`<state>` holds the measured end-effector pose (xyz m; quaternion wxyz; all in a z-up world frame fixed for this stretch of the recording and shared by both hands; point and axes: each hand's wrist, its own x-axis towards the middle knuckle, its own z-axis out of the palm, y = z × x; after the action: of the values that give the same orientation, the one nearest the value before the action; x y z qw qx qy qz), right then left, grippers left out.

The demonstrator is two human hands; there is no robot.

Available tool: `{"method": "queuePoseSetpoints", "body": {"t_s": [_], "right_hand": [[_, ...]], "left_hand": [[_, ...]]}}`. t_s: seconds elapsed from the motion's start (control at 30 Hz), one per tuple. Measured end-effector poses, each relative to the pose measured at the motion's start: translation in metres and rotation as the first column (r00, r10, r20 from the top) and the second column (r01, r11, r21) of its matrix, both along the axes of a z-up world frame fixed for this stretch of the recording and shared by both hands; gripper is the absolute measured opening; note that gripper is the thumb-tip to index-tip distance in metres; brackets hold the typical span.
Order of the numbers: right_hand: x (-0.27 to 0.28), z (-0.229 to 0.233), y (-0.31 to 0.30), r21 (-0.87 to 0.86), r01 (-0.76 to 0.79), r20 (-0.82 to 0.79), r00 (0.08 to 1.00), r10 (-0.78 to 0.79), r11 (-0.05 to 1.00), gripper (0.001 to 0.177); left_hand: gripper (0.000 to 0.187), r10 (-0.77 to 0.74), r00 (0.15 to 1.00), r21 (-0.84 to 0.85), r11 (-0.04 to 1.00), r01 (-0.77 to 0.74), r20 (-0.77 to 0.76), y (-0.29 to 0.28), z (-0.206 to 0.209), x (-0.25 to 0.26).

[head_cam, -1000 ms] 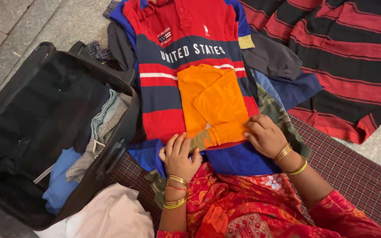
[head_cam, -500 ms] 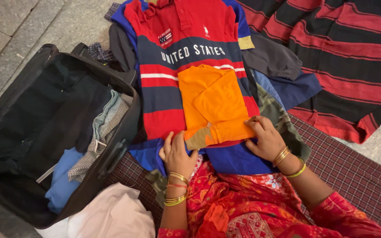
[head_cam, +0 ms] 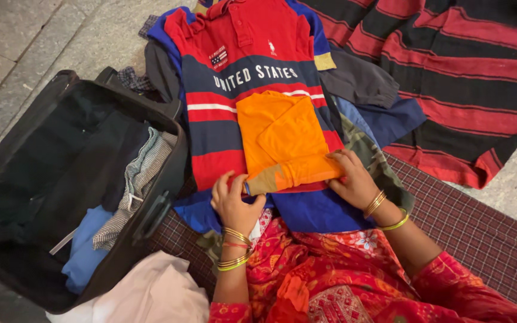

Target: The person folds an orange t-shirt with a cartoon character graphic on a pile of other clothes. They smooth the shirt, fold the sleeves inward, and then fold the bottom up to create a compact bundle.

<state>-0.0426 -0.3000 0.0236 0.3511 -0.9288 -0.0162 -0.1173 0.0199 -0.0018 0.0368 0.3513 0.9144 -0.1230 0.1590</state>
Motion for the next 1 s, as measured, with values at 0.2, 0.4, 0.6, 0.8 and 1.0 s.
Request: {"method": "queuePoseSetpoints", "body": {"t_s": [0.2,0.4,0.6,0.8,1.0], "right_hand": [[0.002,-0.007,-0.014,0.069,-0.089,0.027,0.996,0.087,0.994,0.056],[0.005,-0.008,-0.019,0.062,-0.114,0.024,0.993,0.112,0.992,0.052],[0.002,-0.01,-0.022,0.054,-0.12,0.028,0.993,0.118,0.991,0.054],[-0.007,-0.01,-0.026,-0.025,-0.137,0.071,0.988,0.138,0.99,0.055],[-0.005,-0.016,-0.025,0.005,-0.134,0.057,0.989,0.133,0.991,0.057]], "left_hand": [[0.054,-0.269,0.953,-0.279,0.913,0.298,0.137,0.003,0.003,0.014],[0.058,-0.373,0.868,-0.551,0.822,0.145,-0.329,0.002,-0.021,0.017],[0.074,-0.344,0.938,-0.082,0.937,0.34,-0.036,0.002,-0.016,0.011],[0.066,-0.321,0.947,0.035,0.946,0.321,0.013,-0.002,-0.028,0.011],[0.056,-0.411,0.907,-0.045,0.908,0.416,0.092,0.004,-0.032,0.011]]}}
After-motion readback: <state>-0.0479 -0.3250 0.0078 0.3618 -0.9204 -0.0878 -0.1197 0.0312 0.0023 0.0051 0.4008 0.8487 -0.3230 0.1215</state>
